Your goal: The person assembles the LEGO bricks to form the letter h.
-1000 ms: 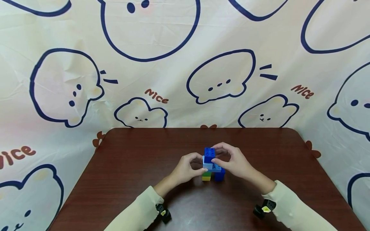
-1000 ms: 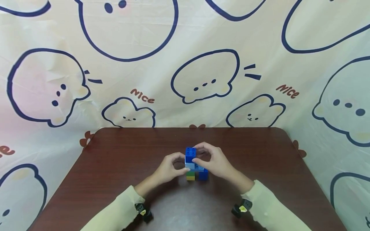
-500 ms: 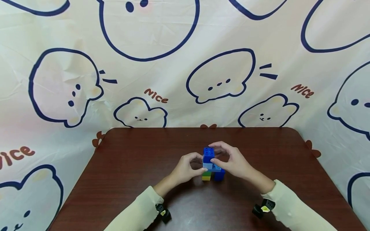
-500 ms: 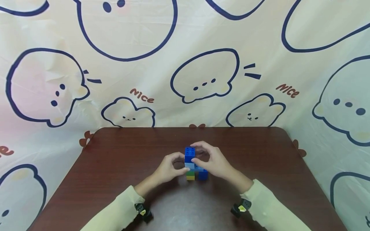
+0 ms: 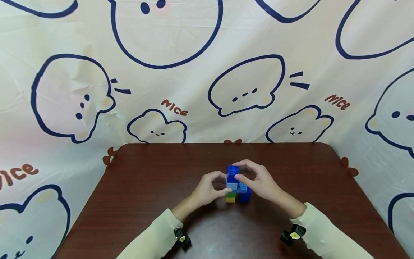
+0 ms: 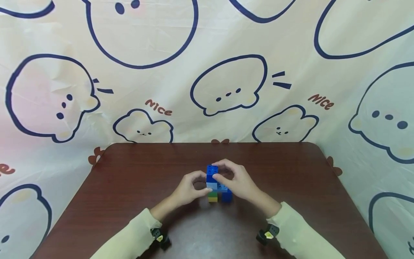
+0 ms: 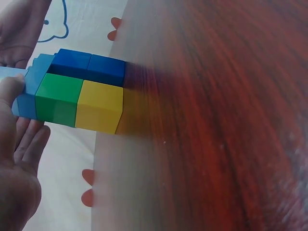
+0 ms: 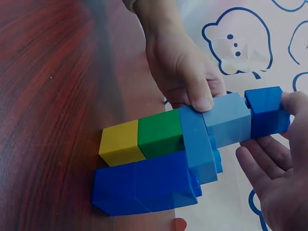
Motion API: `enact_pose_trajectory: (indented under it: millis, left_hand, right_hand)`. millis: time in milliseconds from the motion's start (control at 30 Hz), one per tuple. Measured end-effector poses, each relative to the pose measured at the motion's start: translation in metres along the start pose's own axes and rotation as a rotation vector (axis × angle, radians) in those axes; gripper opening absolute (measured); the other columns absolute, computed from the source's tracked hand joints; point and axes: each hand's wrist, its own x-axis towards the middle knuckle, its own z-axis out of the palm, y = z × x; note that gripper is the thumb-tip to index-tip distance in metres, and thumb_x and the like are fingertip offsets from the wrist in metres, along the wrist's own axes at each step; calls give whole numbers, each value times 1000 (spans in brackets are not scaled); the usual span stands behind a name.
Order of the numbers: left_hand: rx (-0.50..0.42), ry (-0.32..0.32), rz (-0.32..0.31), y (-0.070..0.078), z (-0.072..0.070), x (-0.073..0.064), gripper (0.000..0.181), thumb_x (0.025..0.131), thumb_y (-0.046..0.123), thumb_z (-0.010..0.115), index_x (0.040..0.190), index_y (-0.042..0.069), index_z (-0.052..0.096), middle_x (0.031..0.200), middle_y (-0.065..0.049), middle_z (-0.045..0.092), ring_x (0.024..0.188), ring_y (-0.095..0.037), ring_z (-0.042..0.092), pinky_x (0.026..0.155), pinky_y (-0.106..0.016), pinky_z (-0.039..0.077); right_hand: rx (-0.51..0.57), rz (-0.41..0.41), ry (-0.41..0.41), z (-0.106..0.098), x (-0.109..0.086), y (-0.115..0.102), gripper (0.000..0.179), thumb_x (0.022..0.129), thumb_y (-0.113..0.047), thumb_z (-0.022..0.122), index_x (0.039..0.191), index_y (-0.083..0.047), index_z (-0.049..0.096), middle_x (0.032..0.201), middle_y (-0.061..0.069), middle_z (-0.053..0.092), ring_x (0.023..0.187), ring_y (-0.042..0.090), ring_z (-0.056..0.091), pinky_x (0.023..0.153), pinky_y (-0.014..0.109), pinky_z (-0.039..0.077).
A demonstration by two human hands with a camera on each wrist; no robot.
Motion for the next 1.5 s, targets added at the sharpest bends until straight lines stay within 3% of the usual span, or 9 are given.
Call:
enact_pose_trajectory:
  millis: [133, 333, 600, 1000, 1500]
  left_hand:
    - [-4, -6, -11, 2, -2, 1, 26, 84, -5, 80, 106, -7, 66, 101, -19, 68, 97, -34, 70, 88, -55, 56]
    - [15, -10, -19, 2, -4, 1, 26, 84, -3, 80, 106, -6, 66, 102, -17, 69, 97, -31, 70, 88, -31, 58]
    - [-25, -5, -9, 2, -3, 2, 26, 84, -6, 79, 107, -8, 65, 102, -22, 68, 96, -38, 69, 87, -58, 55]
    - [-27, -4, -33, 1, -3, 0, 27, 85, -5, 79, 108, -8, 66, 104, -22, 68, 96, -37, 69, 88, -59, 55]
    - [-42, -19, -21, 2, 1, 0, 26, 85, -7, 78, 107, -9, 65, 104, -23, 67, 98, -41, 68, 88, -60, 54]
  right_hand:
    - [9, -7, 15, 3, 1, -1, 28, 98, -15, 70, 125, -17, 66, 116, -1, 71, 100, 17, 69, 89, 30, 57]
    - [17, 8, 21, 7, 3, 1, 27, 98, -16, 70, 125, -19, 66, 116, -1, 70, 99, 17, 69, 87, 32, 57]
    - [29, -9, 40, 11, 3, -1, 26, 98, -14, 69, 123, -17, 66, 113, -1, 70, 98, 18, 68, 87, 32, 57]
    - [74, 14, 28, 14, 4, -4, 24, 99, -15, 69, 122, -15, 65, 113, 1, 68, 99, 20, 68, 87, 33, 58]
    - [-9, 33, -30, 0, -3, -4, 36, 97, -19, 71, 133, -16, 64, 121, 0, 70, 105, 16, 69, 91, 33, 57]
